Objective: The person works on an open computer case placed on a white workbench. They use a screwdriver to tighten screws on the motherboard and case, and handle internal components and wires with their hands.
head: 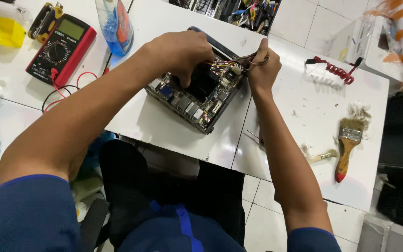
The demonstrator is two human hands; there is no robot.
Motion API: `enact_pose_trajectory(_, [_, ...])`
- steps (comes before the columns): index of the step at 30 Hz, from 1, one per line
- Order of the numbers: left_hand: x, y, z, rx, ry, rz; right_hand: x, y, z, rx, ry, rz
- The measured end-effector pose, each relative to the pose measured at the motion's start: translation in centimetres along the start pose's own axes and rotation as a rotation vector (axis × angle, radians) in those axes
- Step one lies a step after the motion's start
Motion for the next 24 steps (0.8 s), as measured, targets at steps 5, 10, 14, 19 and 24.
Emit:
enact_pose_trajectory(5, [0.7,0.7,-1.1,-0.024,0.023,-0.055,0.3,0.2,0.3,-0.031,-0.084,0.013])
enact_pose_trajectory(10, [0.2,1.1,-1.1,-0.062,0.031,-0.069,0.5,0.2,0.0,0.008,-0.157,-0.033])
enact_pose_trajectory(14, [-0.3,0.6,0.0,-0.023,-0.010,0.038,-0.1,0.5,-0.2,0.011,-0.161,-0.039])
enact_pose_trajectory(19, [0.3,0.3,0.5,0.053,-0.007,0.308,0.2,0.5,-0.1,0.016,-0.144,-0.048])
enact_pose_trajectory(24, [1.0,0.1,0.3,0.182,-0.095,0.365,0.6,0.4,0.1,0.016,-0.135,-0.031])
Point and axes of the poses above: each hand's wrist, its own z-axis away from the middle knuckle, its own y-axis out of the palm, x = y × z, the point moved 1 cm from there along -z, towards the middle knuckle, and after that the axes turned 2 degrees about x, right-handed, at the moved point
